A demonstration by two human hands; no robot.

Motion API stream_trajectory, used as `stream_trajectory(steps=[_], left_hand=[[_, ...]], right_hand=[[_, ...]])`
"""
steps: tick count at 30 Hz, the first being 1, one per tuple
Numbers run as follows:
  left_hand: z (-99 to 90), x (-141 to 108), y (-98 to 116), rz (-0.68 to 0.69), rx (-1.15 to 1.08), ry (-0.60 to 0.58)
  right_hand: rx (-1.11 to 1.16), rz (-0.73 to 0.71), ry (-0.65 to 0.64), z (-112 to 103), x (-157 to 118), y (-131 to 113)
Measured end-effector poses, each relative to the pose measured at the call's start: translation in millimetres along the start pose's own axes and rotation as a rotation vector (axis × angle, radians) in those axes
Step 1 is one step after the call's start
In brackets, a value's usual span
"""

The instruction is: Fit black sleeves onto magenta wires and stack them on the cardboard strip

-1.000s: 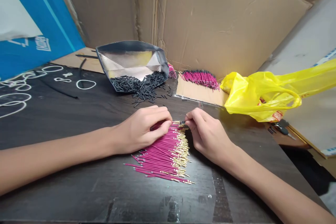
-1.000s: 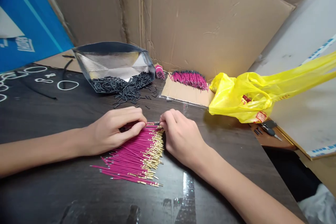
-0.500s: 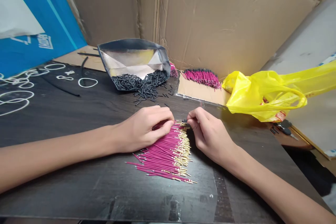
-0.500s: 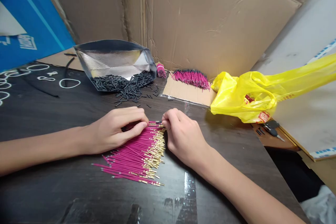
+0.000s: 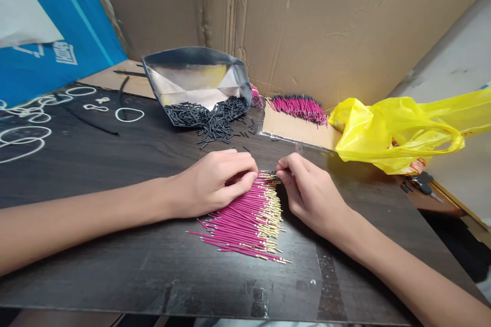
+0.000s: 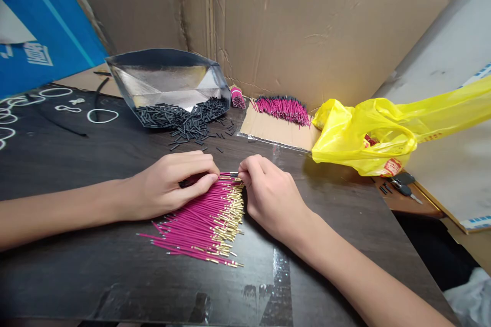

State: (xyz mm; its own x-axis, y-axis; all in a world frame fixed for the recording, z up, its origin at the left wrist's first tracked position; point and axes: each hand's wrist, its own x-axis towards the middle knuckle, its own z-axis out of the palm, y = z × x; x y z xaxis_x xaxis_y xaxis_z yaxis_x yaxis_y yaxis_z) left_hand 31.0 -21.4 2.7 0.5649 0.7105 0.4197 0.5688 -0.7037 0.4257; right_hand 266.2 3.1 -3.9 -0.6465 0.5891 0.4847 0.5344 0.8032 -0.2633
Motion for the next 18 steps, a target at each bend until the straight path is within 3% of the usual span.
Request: stream_trajectory(steps=[8,18], left_hand=[[0.2,-0.6,-1.3,0.01,0.015,0.001],[1.2,0.0,-0.8,0.041,0.038,0.045]], right_hand=[[-0.002,-0.035,0.0,-1.5,0.3,-2.6],[0.061,-0.13,0.093,-3.9,-0.7,-5.1]])
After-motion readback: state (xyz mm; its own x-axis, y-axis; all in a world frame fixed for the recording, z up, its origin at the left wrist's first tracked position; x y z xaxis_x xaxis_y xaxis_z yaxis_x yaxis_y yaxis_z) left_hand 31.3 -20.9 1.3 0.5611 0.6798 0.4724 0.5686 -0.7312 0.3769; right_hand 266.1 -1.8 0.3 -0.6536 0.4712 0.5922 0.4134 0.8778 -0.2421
